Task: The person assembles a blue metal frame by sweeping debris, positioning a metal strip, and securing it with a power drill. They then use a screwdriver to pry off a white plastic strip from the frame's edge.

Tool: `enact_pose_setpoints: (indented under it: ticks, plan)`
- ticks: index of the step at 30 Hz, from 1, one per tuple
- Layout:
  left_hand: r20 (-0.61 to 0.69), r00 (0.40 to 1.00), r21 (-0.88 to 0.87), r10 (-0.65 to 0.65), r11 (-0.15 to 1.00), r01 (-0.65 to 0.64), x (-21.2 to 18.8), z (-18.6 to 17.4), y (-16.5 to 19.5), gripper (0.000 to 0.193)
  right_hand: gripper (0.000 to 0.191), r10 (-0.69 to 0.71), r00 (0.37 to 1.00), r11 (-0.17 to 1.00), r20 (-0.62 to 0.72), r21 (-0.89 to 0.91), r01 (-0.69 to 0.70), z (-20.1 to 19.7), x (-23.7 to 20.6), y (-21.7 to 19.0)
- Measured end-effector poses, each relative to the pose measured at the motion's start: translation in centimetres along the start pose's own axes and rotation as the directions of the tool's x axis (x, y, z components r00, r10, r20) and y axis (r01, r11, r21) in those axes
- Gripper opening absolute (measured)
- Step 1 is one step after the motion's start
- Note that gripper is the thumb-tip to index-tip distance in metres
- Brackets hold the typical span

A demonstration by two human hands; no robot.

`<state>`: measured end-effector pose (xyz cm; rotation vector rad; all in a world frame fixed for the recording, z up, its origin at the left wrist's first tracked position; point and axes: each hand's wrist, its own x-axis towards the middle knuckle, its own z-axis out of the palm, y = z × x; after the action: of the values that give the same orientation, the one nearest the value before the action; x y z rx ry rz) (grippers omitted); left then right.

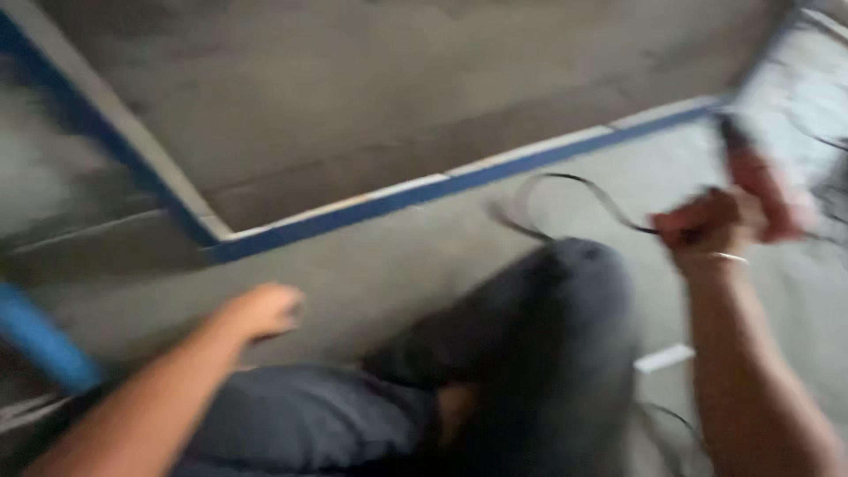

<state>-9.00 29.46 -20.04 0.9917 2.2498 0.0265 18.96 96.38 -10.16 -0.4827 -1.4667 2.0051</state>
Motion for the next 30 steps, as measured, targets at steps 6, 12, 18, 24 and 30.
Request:
enact_pose_setpoints:
  ticks: [6,12,18,24,30]
  plan:
    - [-0.047,0.863,0.003,-0.503,0.864,0.504,-3.0,4.4,-9.1,0.032,0.011,0.304,0.835,0.864,-0.458,0.502,-0.039,1.4,-3.0,5.8]
    - [-0.205,0.859,-0.076,-0.469,0.883,0.464,-0.3,3.4,-7.0,0.040,0.029,0.602,0.708,0.797,-0.369,0.321,-0.511,2.8,-6.3,4.2]
    - [-0.283,0.892,-0.053,-0.351,0.935,0.351,2.1,2.6,-5.3,0.044,0.053,0.200,0.810,0.070,-0.551,-0.817,-0.573,-9.1,-12.7,-2.5]
    - [-0.227,0.875,-0.123,-0.427,0.904,0.409,3.2,0.3,-4.4,0.047,0.088,0.206,0.482,-0.293,-0.852,-0.524,-0.800,-20.1,-26.1,-1.1]
    - [-0.184,0.897,0.044,-0.402,0.908,0.416,1.2,-2.6,-1.6,0.047,0.051,-0.073,0.749,-0.165,-0.659,-0.732,-0.661,-21.6,-30.0,3.5]
